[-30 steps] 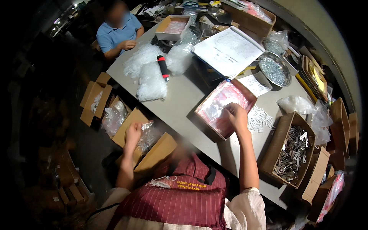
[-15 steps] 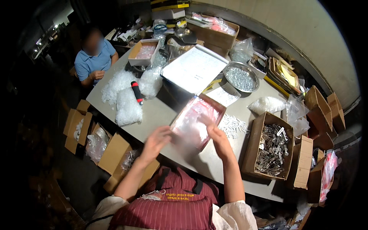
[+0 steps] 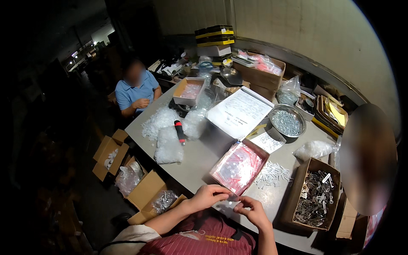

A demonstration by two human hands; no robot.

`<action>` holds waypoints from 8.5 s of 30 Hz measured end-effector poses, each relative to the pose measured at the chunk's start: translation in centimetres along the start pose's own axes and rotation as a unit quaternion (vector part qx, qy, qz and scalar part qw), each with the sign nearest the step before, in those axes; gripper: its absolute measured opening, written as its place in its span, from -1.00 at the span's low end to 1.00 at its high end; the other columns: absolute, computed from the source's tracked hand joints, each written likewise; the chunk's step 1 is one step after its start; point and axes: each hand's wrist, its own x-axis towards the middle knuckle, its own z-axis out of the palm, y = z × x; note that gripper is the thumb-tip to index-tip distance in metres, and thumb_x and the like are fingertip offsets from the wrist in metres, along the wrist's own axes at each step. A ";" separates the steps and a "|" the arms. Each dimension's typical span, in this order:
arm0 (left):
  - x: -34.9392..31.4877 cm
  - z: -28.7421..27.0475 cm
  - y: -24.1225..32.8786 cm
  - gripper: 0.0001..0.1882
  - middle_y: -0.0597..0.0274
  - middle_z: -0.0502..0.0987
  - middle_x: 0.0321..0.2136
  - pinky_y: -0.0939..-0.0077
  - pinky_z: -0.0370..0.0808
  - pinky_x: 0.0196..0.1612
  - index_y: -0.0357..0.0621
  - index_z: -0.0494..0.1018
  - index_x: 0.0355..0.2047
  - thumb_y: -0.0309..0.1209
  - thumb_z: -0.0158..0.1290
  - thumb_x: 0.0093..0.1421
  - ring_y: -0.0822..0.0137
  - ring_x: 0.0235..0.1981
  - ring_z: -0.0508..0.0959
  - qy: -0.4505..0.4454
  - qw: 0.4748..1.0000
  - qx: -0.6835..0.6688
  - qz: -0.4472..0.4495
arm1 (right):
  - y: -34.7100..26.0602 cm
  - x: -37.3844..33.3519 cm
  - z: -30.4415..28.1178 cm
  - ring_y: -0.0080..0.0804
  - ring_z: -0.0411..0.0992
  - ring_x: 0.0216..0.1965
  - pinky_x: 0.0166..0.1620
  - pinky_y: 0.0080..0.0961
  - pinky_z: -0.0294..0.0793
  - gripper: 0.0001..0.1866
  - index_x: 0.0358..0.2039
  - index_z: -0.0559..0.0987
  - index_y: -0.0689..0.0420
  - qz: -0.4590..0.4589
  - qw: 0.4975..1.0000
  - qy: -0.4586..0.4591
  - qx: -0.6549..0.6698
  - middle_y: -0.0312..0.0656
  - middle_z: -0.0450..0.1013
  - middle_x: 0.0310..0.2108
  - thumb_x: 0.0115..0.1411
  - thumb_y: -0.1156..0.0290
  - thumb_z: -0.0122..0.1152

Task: The person repeatedly picks small metal hardware pieces from a cardboard box, attaches a white plastic sleeve to each piece, and places the assembled item into a pink box. A coworker is visible across the table handling bubble wrap.

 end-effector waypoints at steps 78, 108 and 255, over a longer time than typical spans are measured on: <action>6.5 16.1 -0.8 -0.59 0.13 0.61 -0.34 0.33 0.56 -0.18 -0.23 0.39 -0.03 -0.48 0.25 0.13 0.22 -0.29 0.64 -0.144 0.987 -0.058 0.031 | 0.3 -6.7 -17.9 -0.02 0.48 -0.02 0.07 -0.17 0.44 -0.67 -0.18 0.62 0.20 -0.159 0.838 0.298 -0.429 -0.05 0.55 -0.13 -0.03 0.60 0.22; 9.2 16.1 5.9 -0.74 0.33 0.58 -0.32 0.56 0.51 -0.18 -0.23 0.50 -0.06 -0.40 0.21 0.30 0.54 -0.30 0.53 -0.118 0.979 -0.160 0.046 | 1.5 -9.5 -14.9 -0.62 0.42 -0.26 -0.15 -0.61 0.39 -0.78 -0.24 0.69 0.29 -0.085 0.965 0.233 0.088 -0.32 0.52 -0.31 0.33 0.35 0.28; 0.8 9.7 0.8 -0.30 -0.01 0.46 -0.70 0.03 0.40 -0.48 -0.16 0.41 -0.62 0.29 0.03 0.24 -0.12 -0.59 0.53 -0.016 0.977 0.214 0.006 | 8.8 5.5 -10.8 0.09 0.52 -0.36 -0.29 -0.03 0.53 -0.82 -0.42 0.53 0.19 -0.133 0.792 0.342 -0.488 -0.03 0.50 -0.43 0.11 0.32 0.21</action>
